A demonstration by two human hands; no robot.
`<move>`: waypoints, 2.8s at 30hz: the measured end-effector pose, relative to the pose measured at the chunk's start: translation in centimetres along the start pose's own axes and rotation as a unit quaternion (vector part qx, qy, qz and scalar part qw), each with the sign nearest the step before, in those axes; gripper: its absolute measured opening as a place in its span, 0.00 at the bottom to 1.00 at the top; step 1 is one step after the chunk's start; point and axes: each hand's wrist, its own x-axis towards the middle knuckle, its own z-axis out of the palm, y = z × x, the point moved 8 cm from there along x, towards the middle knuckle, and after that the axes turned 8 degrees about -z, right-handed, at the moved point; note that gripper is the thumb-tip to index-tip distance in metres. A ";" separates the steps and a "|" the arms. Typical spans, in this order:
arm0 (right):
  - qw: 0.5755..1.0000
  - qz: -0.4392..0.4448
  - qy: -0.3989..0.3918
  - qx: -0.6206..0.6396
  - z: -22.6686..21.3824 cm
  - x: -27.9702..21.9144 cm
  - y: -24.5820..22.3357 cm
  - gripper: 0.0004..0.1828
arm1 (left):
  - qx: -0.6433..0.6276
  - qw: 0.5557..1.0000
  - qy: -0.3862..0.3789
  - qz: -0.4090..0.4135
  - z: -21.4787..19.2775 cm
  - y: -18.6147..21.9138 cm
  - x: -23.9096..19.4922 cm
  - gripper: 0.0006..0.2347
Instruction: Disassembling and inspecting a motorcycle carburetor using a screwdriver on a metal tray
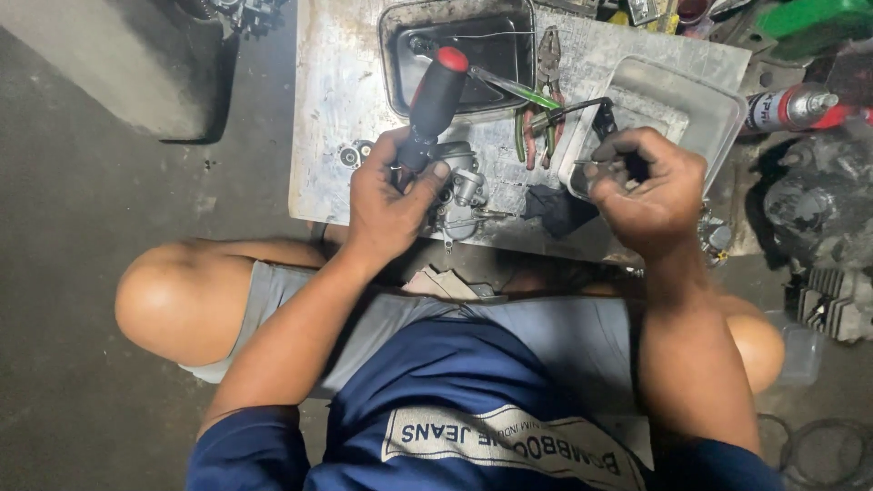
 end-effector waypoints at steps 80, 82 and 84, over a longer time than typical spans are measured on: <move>0.839 0.135 -0.317 -0.422 2.5 2.1 8.3 0.22 | -0.016 0.991 -0.116 -0.057 3.9 2.3 -0.8 0.12; 0.839 0.142 -0.311 -0.423 2.4 2.0 8.2 0.22 | -0.012 0.992 -0.111 -0.051 3.7 2.6 -0.7 0.13; 0.848 0.172 -0.294 -0.406 2.0 2.1 7.6 0.20 | -0.014 0.996 -0.079 -0.050 2.9 2.7 -0.5 0.11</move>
